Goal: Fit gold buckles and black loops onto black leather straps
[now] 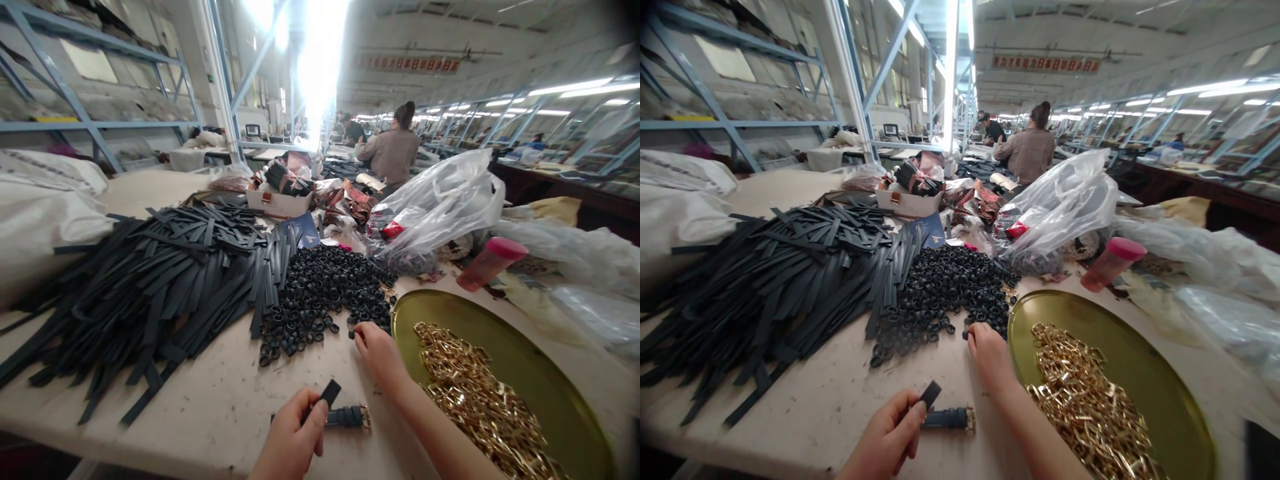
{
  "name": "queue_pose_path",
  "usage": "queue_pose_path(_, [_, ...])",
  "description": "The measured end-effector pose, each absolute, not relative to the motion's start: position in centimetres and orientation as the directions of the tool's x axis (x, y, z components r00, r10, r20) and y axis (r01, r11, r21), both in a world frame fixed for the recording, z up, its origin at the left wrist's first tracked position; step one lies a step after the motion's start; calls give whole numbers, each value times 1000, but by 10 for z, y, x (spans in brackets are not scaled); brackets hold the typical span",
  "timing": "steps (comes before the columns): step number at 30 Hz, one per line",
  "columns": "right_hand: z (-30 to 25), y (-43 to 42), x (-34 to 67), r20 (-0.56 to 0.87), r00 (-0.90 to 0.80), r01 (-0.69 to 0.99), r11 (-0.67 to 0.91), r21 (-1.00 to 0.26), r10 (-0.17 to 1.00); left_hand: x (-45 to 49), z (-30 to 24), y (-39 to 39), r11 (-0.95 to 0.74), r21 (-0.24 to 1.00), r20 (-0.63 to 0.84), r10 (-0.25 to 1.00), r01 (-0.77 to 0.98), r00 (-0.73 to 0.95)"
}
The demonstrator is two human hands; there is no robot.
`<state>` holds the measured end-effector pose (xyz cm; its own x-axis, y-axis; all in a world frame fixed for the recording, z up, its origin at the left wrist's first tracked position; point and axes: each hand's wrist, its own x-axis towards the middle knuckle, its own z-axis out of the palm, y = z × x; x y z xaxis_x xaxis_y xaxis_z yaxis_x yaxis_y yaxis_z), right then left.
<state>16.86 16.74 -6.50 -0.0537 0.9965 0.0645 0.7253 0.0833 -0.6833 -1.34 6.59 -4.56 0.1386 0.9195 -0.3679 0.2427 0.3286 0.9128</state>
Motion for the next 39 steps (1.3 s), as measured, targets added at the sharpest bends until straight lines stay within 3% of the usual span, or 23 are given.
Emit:
queue_pose_path(5, [-51,123,163,-132,-143,537,-35,-843,981,-4,-40,75,236,930,-275,955,282,108])
queue_pose_path(8, [-38,94,159,-265,-229,263,-202,-943,937,2,-35,70,188,925,-254,953,331,166])
queue_pose_path(12, [-28,67,161,-375,-262,-59,-403,-913,889,8,-28,53,170,877,-280,941,449,189])
queue_pose_path(15, [-31,55,166,-334,-234,-70,-358,-931,913,10,-23,42,181,849,-305,936,497,178])
queue_pose_path(19, [-40,41,171,-231,-208,21,-231,-973,951,10,-23,32,223,882,-351,899,414,263])
queue_pose_path(22, [-41,29,170,-201,-281,32,-200,-979,938,10,-24,29,255,896,-387,849,363,361])
queue_pose_path(25, [-42,20,167,-178,-331,7,-187,-982,927,12,-22,24,194,910,-335,864,366,376])
queue_pose_path(31, [-45,11,157,-206,-131,-78,-218,-973,970,14,-16,11,177,954,-257,900,242,352])
queue_pose_path(36, [-43,-2,149,-150,-144,-208,-178,-962,978,12,-21,9,210,951,-273,914,228,300])
queue_pose_path(39, [-45,-3,149,-228,-138,-361,-264,-894,964,11,-23,11,201,941,-275,924,273,267])
